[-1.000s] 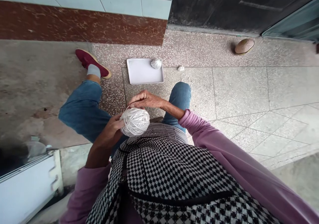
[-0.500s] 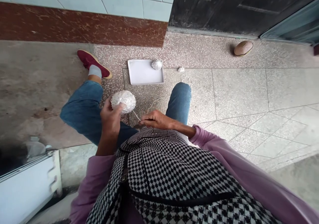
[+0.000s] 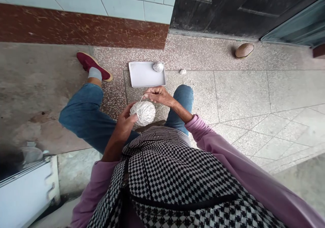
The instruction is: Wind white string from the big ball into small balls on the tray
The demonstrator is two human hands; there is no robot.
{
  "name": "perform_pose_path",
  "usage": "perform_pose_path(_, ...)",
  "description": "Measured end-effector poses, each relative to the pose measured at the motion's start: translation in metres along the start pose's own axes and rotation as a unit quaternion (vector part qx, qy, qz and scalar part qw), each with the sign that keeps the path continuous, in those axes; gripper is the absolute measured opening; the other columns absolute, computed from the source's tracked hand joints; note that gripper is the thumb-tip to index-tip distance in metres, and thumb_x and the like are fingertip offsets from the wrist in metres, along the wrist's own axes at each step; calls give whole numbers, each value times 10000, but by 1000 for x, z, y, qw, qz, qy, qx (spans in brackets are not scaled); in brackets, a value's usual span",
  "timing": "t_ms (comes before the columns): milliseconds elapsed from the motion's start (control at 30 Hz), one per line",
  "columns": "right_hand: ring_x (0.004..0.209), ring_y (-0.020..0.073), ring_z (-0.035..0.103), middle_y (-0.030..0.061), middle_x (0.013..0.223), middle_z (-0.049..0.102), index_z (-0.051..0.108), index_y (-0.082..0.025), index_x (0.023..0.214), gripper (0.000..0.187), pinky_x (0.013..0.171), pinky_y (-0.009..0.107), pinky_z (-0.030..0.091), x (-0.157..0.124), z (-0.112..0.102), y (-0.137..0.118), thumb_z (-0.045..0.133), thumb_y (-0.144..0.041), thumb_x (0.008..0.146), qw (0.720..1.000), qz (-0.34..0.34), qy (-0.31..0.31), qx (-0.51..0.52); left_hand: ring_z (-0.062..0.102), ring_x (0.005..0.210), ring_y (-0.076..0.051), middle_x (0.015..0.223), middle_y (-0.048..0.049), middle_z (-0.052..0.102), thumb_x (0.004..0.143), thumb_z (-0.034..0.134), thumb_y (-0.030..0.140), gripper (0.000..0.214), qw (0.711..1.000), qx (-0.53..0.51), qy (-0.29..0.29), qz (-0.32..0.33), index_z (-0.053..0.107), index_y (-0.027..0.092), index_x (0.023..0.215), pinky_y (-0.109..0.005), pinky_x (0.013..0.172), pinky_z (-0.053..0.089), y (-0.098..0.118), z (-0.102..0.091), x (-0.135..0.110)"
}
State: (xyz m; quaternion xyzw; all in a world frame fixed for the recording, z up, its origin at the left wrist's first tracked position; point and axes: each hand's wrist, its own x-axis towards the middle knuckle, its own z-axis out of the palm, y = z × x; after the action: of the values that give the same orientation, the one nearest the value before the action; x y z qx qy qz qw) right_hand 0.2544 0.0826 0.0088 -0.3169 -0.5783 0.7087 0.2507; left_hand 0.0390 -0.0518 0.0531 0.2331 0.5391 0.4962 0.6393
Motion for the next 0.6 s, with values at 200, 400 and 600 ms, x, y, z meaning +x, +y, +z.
perform_pose_path(200,651,121,462,-60,699,586,710,-197,892,591,631,254,367,-18,33,32,930,-652,1200,994,104,32,29,937,1273,-468,1269,-161,976,682,1033,519,556,994,-73,-31,-79,931,275,1170,-604,1081,819,11,3,-11)
perform_pose_path(400,672,139,527,-29,731,635,665,-207,825,616,679,255,435,-35,40,36,911,-636,1191,994,98,39,-14,915,1341,-490,1210,-156,958,660,1044,470,613,996,-63,12,-55,915,283,1230,-643,1148,801,18,3,-15)
perform_pose_path(600,749,187,591,-9,805,670,791,-212,997,484,750,305,441,-75,51,2,777,-597,1290,991,61,-56,-103,829,1396,-377,1327,-79,859,590,1104,425,806,980,67,163,89,766,281,1307,-498,1244,694,0,-15,18)
